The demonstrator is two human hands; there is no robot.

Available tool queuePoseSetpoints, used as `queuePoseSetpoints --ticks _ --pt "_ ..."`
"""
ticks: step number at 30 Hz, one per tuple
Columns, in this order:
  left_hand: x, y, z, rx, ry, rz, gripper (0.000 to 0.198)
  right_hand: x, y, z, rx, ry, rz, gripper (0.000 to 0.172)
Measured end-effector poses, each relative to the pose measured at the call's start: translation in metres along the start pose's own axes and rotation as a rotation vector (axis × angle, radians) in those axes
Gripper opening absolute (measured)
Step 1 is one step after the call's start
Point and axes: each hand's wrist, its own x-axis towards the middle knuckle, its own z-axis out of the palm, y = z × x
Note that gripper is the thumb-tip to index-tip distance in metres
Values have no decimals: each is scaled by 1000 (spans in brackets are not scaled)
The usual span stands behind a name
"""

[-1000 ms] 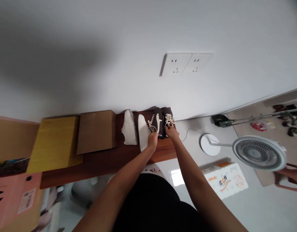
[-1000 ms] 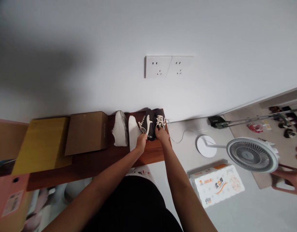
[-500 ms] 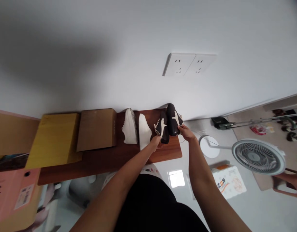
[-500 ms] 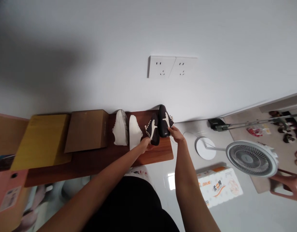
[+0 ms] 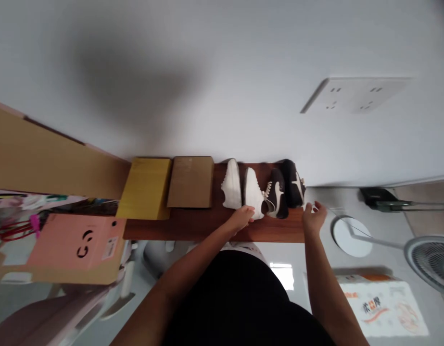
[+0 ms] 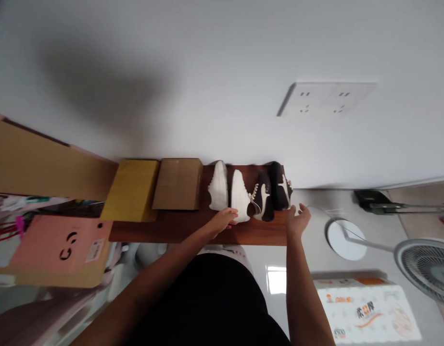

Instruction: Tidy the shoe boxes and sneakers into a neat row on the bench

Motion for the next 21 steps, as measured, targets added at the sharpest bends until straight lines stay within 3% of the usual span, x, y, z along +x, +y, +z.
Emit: queuePoseSetpoints --ticks 3,6,10,13,17,21 --pt "-35 -23 -64 0 98 28 30 -53 -22 2 34 -67 -105 57" --pt "-60 -55 -119 -2 203 49 29 -115 -63 16 18 -206 -245 47" --pt "-83 -92 -178 20 284 110 27 -206 -135 59 77 -447 -490 34" --pt "-98 -108 -217 30 305 161 26 -275 -187 99 182 -705 -577 30" --pt "-117 -123 -272 1 352 212 29 -346 -230 147 282 -989 -442 36" --pt "-132 -140 -336 -23 502 225 30 -386 -240 183 367 -1056 -111 45"
